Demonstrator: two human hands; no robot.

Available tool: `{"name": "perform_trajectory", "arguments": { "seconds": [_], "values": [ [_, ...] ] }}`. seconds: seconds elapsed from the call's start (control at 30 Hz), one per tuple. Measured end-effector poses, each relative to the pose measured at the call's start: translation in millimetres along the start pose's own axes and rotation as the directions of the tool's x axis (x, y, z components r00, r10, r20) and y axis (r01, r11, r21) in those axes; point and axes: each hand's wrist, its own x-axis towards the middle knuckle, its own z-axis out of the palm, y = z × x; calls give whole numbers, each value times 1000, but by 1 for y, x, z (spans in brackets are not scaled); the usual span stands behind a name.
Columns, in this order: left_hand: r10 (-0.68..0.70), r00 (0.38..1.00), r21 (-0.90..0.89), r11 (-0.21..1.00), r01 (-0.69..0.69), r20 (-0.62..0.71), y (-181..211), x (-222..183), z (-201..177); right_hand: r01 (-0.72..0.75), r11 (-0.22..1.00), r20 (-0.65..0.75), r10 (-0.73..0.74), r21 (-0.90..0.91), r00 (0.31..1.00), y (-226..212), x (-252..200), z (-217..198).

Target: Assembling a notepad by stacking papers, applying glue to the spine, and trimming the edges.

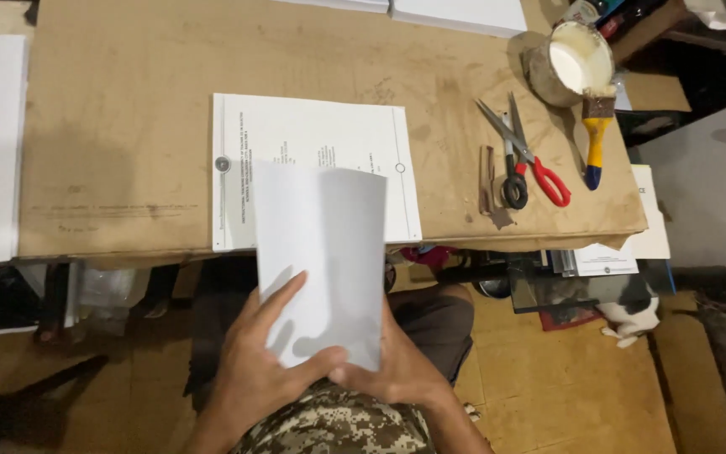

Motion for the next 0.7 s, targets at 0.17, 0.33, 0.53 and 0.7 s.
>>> {"name": "perform_trajectory", "arguments": {
  "seconds": [0.17, 0.33, 0.53, 0.7],
  "values": [
    [116, 986, 140, 985, -98, -123, 8, 12, 20, 45, 977, -60, -58, -207, 996, 2, 2, 12],
    [177, 972, 168, 974, -151, -156, 2, 15, 29, 39, 971, -93, -63, -236, 994, 5, -3, 12],
    [176, 974, 171, 974, -151, -143, 9, 14, 24, 15, 971, -71, -32, -238, 997, 19, -9, 10],
    [111, 991, 88, 991, -104, -73, 6, 15, 18, 161, 983, -81, -169, -89, 982, 1, -5, 12]
  ]
}}
